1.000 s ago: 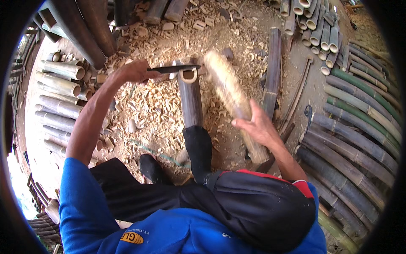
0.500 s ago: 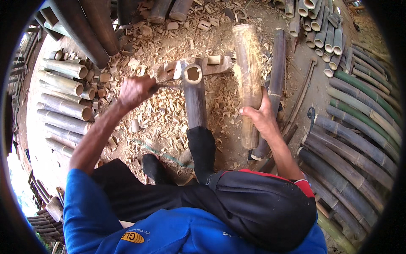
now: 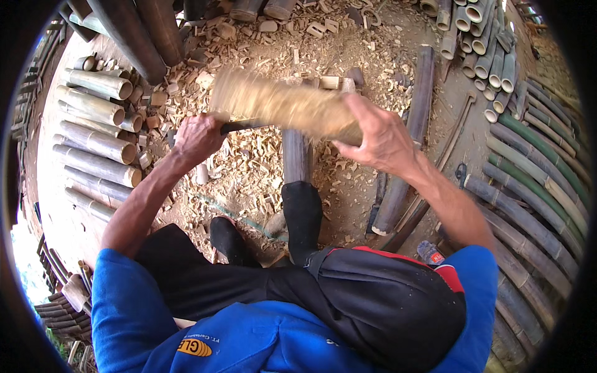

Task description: The person shapes bamboo pieces using a knife and a wooden mallet. The person places a bamboo pole on a wooden block, positions a knife against it, and strikes the knife with a mallet to carve out sections and smooth the surface.

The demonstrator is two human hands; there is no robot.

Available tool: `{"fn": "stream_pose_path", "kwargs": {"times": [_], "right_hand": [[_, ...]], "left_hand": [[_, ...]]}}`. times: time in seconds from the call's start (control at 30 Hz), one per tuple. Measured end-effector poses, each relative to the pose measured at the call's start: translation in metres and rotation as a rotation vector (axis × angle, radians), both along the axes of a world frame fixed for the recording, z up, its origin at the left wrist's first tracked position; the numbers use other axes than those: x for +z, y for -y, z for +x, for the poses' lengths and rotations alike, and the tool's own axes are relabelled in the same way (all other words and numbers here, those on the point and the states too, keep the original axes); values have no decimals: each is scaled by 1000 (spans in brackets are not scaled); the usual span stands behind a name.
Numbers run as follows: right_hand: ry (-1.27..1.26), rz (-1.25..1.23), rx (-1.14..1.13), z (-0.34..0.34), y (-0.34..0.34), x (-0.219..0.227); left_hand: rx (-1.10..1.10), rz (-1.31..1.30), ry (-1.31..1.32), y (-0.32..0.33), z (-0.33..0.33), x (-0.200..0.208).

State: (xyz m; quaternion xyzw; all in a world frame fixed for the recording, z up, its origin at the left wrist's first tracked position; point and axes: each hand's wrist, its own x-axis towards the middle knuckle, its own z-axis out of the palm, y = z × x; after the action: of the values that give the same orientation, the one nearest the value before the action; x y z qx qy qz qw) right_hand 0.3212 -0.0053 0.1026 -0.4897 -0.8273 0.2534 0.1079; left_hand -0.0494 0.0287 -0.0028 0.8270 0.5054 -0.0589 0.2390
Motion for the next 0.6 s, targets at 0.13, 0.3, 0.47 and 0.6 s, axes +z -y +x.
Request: {"fn": "stream_pose_path", "kwargs": {"times": [0.13,0.3,0.47,0.6], "right_hand": [[216,479,643,15,-59,-54],[330,240,689,4,-58,-42],[236,425,840,-20,-49,-3],[194,472,817,0,-48,-31]], "left_hand": [[-24,22,-3,-4,6,-4],[-37,78,16,-5,0,-10],[-37,57,59,-3,-3,-3],[-28,61,24,-3,3,-3]]}}
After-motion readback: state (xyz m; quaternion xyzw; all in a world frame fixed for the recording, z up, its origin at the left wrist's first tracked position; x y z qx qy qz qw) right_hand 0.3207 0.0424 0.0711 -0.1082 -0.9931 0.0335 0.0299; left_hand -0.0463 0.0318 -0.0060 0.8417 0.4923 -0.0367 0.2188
